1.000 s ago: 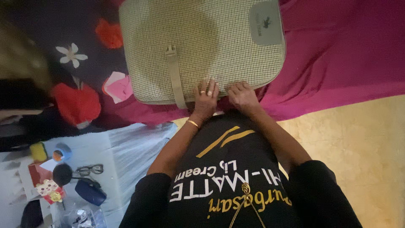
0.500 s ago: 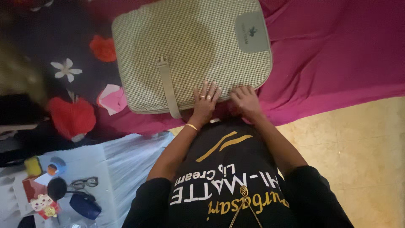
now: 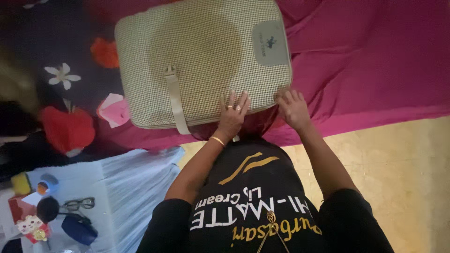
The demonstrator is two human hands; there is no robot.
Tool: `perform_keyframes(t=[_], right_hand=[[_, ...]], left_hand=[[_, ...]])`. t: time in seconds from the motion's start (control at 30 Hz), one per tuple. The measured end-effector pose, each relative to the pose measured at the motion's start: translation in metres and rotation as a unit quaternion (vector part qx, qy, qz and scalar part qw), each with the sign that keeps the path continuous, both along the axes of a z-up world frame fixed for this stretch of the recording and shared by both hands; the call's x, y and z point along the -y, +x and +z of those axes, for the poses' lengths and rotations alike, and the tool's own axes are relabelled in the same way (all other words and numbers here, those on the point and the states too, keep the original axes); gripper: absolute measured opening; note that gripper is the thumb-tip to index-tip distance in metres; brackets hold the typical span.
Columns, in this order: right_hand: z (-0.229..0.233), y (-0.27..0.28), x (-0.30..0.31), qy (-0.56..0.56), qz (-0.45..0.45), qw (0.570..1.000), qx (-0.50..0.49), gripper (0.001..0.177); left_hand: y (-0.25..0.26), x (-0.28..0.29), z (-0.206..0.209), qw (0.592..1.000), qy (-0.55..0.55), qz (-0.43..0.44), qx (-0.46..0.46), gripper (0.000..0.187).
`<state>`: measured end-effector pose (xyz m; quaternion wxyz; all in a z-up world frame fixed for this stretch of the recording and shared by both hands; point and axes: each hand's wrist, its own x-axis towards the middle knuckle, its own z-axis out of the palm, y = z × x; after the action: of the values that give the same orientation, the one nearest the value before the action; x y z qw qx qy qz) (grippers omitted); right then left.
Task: The person repairs a suitcase on a bed by reattaching a plastic component to the strap and sliding a buckle onto the webbing strap by hand.
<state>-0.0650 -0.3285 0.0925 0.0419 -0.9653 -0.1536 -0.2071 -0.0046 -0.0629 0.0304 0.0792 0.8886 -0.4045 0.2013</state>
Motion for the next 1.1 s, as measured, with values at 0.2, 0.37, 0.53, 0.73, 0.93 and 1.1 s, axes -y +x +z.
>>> perform_keyframes(t=[0.2,0.37,0.53,0.73,0.93,1.1], right_hand=[[0.02,0.009,-0.012,0.067,-0.001,0.998,0.001,0.027],[0.024,0.02,-0.036,0.076,-0.054,0.994,0.057,0.034],[0.007,0.032,-0.028,0.196,-0.133,0.97,0.048,0.044],[-0.012,0.045,0.008,0.272,-0.085,0.958,0.01,0.058],[-0.03,0.076,0.043,0.349,-0.084,0.93,-0.073,0.079],[-0.028,0.082,0.051,0.365,-0.126,0.907,-0.168,0.081]], left_hand=[[0.004,0.024,0.012,0.997,-0.056,-0.059,0.015,0.043],[0.006,0.033,0.024,0.995,-0.058,-0.08,0.032,0.029],[0.003,0.047,0.029,0.996,-0.019,-0.057,0.064,0.026],[0.0,0.066,0.017,0.996,-0.041,-0.078,0.035,0.027],[-0.008,0.083,0.018,0.999,-0.016,-0.021,0.026,0.029],[-0.007,0.104,0.021,0.997,-0.069,-0.016,-0.019,0.033]])
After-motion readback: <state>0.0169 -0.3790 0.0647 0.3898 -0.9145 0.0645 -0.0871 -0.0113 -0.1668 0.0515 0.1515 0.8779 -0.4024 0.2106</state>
